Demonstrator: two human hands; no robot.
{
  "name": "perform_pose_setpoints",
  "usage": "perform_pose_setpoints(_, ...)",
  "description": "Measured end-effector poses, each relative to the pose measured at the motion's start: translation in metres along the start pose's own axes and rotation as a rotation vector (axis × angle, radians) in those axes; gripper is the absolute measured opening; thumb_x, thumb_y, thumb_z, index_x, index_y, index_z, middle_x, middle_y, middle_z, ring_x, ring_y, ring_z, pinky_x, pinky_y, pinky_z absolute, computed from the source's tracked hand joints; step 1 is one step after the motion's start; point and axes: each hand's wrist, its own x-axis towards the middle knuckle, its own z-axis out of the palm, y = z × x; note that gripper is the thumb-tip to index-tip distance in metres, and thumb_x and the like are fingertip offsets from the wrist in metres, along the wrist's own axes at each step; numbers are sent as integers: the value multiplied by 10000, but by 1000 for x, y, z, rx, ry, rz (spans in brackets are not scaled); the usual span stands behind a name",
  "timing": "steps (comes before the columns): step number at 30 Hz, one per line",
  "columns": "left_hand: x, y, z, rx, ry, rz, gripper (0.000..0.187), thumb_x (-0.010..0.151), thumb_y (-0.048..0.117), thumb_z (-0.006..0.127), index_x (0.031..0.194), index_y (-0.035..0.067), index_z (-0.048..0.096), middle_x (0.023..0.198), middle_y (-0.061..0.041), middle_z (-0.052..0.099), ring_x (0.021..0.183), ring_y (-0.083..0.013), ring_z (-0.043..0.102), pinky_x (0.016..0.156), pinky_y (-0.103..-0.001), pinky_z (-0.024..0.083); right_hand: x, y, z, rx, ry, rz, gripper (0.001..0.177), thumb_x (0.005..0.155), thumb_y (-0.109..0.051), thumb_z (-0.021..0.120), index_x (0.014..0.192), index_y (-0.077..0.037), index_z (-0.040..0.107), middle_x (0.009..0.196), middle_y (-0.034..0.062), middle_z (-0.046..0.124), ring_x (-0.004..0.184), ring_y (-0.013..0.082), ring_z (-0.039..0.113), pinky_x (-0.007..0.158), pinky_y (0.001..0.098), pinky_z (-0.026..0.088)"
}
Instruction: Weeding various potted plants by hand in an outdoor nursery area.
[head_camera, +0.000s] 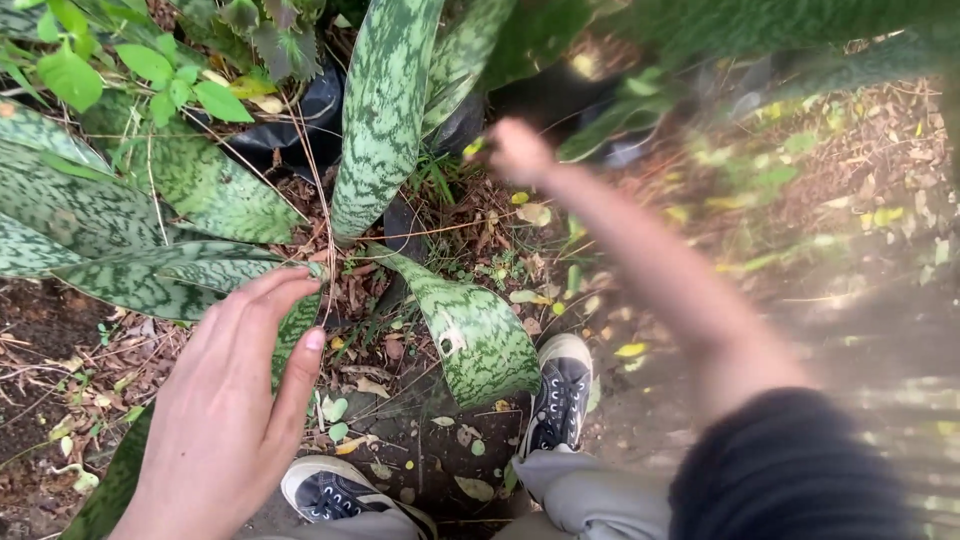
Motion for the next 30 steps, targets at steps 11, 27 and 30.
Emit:
perform_pose_setpoints(11, 0, 9, 1, -12, -17, 10, 411, 1037, 293, 420, 1342, 36, 516, 1384, -145, 590, 1248, -313, 562, 1002, -496, 456, -3, -26, 57, -418, 133, -193, 635, 910, -571, 640, 1343, -112, 572, 1284, 135, 616, 881, 215, 681, 513, 218, 628)
perform_pose_setpoints(27, 2, -4, 0, -7, -27, 3, 397, 1033, 284, 424, 1327, 36, 521, 1349, -155, 614, 1193, -318, 594, 956, -503, 482, -44, 17, -3, -144, -40, 326, 354, 1082, -59, 314, 1344, 17, 541, 917, 169, 618, 597, 135, 554, 464, 226, 478)
perform_pose_setpoints(30, 4, 0, 2, -28, -51, 12, 435, 1044, 336, 380, 1351, 57, 511, 1375, -145, 599, 1219, -310, 577, 979, -495, 461, -27, 50, 4, -841, -170, 459, 758, 998, -35, 530, 1627, -94, 111, 1331, 177, 600, 869, 172, 704, 614, 213, 603)
